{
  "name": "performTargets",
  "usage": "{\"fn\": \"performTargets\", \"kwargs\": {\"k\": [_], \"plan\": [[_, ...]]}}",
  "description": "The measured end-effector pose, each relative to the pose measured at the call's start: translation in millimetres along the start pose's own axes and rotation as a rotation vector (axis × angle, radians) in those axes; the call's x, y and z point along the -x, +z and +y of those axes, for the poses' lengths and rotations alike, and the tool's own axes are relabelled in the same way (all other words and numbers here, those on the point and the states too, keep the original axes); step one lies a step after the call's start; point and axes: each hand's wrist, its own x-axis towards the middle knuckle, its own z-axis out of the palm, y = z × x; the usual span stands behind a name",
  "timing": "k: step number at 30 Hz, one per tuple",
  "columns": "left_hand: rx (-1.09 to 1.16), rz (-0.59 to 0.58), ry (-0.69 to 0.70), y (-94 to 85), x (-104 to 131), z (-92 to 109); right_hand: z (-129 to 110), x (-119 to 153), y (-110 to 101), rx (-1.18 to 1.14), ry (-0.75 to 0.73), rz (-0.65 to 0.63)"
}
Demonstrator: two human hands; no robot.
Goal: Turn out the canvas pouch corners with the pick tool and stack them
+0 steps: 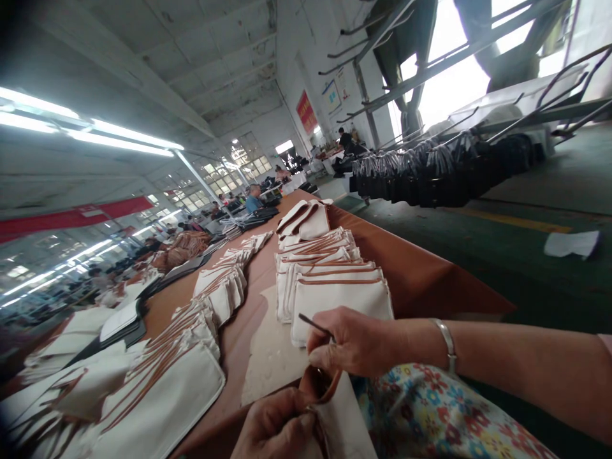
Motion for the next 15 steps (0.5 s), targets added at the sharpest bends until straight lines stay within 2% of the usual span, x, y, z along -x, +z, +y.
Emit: {"fn": "performTargets", "kwargs": {"k": [2,5,9,12,13,15], "plan": [[0.013,-0.024,-0.001,-2.6,-3,0,-1,9,14,-0.085,-0.07,-0.053],[0.01,-0.025,-0.009,-6.4,-3,-3,1,15,32,-0.085,-0.193,-0.069],[-0.061,-0.011,0.01,-9.2,0,-6,-1,14,42,-0.066,-0.278,-0.039],[-0.14,-0.022,0.012,-9.1,1,-7,-4,12,39,-0.065,-0.233,-0.066],[-0.148,-0.038,0.018,-9.0,1,-7,-5,11,37,-0.089,-0.179,-0.101],[-0.132,-0.078,0.047,-8.8,-1,-7,-4,9,32,-0.206,0.032,-0.208]]}}
